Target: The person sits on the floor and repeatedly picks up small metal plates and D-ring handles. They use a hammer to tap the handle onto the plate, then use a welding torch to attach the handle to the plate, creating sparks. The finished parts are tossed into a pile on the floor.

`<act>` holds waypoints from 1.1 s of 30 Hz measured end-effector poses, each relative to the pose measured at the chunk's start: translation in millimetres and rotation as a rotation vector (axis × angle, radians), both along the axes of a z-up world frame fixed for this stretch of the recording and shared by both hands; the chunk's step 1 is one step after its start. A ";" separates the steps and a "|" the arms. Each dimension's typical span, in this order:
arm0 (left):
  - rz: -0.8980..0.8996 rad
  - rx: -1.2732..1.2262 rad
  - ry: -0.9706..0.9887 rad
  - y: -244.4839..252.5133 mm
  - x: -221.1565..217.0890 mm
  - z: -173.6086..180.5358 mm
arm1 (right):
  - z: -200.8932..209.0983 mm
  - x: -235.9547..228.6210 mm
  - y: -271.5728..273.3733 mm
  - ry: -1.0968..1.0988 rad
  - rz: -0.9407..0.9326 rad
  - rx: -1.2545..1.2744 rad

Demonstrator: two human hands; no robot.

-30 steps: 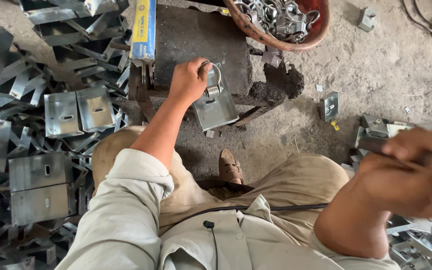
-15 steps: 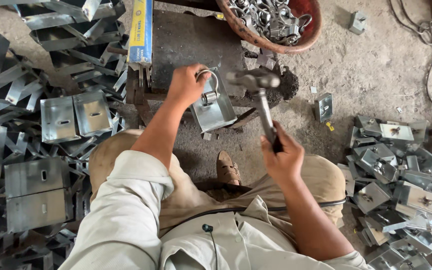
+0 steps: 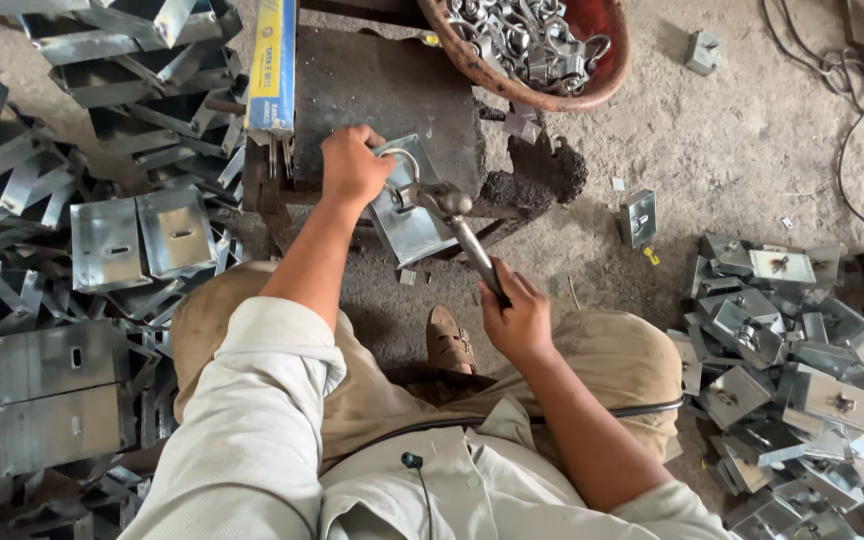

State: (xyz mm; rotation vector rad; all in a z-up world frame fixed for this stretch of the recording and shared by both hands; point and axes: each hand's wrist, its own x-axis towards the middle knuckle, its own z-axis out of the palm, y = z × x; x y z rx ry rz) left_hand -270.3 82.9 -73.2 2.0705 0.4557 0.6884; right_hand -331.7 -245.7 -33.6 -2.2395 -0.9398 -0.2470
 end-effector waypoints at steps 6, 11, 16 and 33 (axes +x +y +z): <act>0.051 -0.039 0.073 -3.7 -2.9 0.6 | 22.9 -1.9 -4.7 -0.125 -0.015 0.218; 0.134 0.144 0.061 -9.2 -5.5 1.9 | 10.6 3.7 -1.5 -0.044 -0.062 0.224; 0.108 0.121 0.049 -4.3 -1.8 -8.7 | 1.4 11.8 7.6 0.003 0.058 -0.078; 0.042 0.854 -0.588 -36.3 -40.4 78.7 | 28.7 112.8 -20.4 0.155 -0.502 -0.214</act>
